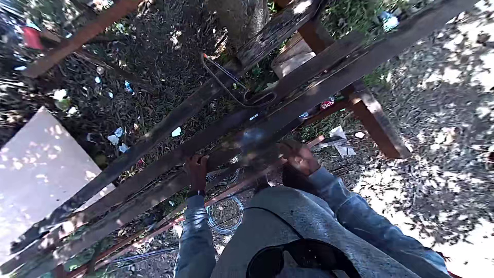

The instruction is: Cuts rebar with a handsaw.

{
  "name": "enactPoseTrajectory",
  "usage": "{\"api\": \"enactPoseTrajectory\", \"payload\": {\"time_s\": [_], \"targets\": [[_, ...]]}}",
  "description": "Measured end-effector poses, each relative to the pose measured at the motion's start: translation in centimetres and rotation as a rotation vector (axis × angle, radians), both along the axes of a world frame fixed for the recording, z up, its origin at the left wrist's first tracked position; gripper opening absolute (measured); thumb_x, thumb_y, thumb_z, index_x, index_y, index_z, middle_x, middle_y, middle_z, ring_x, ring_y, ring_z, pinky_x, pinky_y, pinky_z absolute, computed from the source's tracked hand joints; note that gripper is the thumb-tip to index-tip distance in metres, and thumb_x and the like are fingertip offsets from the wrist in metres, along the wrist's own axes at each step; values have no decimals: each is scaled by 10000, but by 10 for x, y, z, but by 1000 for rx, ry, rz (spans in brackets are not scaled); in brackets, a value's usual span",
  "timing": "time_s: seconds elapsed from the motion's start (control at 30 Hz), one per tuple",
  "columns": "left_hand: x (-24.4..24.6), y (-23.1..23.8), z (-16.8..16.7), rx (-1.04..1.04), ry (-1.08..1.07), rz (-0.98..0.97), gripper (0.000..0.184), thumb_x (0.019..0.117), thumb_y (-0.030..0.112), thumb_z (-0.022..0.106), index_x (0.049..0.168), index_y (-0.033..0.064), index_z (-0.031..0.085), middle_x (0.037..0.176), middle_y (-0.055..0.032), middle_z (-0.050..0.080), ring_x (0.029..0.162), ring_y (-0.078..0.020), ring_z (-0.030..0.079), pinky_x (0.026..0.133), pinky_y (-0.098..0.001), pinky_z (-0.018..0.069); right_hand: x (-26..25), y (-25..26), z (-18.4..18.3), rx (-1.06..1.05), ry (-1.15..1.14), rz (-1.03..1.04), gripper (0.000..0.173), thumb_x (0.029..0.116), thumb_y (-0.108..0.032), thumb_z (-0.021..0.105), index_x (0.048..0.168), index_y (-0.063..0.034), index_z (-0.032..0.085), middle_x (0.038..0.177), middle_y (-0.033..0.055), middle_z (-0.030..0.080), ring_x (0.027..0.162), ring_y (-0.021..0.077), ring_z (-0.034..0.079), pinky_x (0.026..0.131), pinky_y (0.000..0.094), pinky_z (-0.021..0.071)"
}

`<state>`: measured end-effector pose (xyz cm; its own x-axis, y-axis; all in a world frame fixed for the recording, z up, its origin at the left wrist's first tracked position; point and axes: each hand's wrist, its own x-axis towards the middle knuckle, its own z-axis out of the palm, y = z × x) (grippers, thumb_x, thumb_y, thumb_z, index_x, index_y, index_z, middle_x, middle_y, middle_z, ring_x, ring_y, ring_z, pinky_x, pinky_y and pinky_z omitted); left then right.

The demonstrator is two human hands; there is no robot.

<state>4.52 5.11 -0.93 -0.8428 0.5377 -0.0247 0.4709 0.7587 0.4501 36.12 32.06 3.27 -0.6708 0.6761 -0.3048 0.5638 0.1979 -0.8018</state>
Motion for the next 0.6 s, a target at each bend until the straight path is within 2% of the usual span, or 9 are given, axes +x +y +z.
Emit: {"api": "enactPoseTrajectory", "payload": {"time_s": [0.07, 0.17, 0.27, 0.37, 0.47, 0.53, 0.6], "targets": [[0, -1, -3, -11, -4, 7, 393, 913, 494, 732, 1054, 130, 780, 1140, -160, 681, 1075, -351, 639, 1019, -628, 441, -38, 16, 25, 227, -20, 70, 355, 1075, -409, 503, 1148, -127, 706, 903, 101, 723, 797, 263, 712, 738, 558, 587], [6, 5, 1, -78, -4, 31, 496, 861, 652, 710, 1097, 220, 771, 1154, -108, 669, 1095, -310, 622, 1039, -639, 412, -102, 50, 49, 482, -57, 158, 378, 1079, -407, 460, 1182, -143, 710, 1110, 116, 720, 1053, 308, 700, 904, 573, 566], [11, 15, -1, -66, 46, 41, 532, 848, 707, 683, 1095, 243, 764, 1172, -87, 653, 1125, -295, 596, 1058, -630, 375, -160, 79, 41, 621, -171, 246, 393, 1051, -432, 474, 1206, -159, 710, 1236, 124, 689, 1221, 353, 617, 1027, 597, 488], [12, 24, -9, 27, 36, 31, 522, 871, 693, 671, 1146, 255, 748, 1219, -93, 632, 1191, -303, 565, 1101, -620, 361, -194, 88, 23, 597, -314, 317, 511, 1010, -498, 551, 1280, -83, 679, 1349, 201, 633, 1294, 438, 555, 1065, 696, 403], [17, 33, -26, 91, 13, 5, 469, 897, 668, 662, 1112, 260, 746, 1192, -59, 645, 1160, -270, 582, 1081, -598, 386, -209, 88, 6, 564, -430, 317, 561, 962, -518, 626, 1234, -30, 672, 1353, 241, 620, 1311, 469, 538, 1092, 755, 331], [20, 35, -36, 94, 46, -10, 435, 923, 652, 639, 1066, 254, 742, 1126, -35, 657, 1106, -241, 594, 1068, -581, 374, -212, 90, -4, 590, -436, 302, 514, 938, -430, 697, 1250, -23, 657, 1382, 248, 590, 1334, 480, 507, 1074, 759, 344], [21, 35, -40, 94, 95, -16, 426, 928, 656, 627, 1009, 253, 737, 1077, -18, 653, 1080, -226, 593, 1064, -557, 377, -212, 93, -9, 651, -431, 310, 501, 934, -406, 711, 1262, -33, 648, 1380, 240, 591, 1329, 478, 509, 1045, 743, 377]]}}
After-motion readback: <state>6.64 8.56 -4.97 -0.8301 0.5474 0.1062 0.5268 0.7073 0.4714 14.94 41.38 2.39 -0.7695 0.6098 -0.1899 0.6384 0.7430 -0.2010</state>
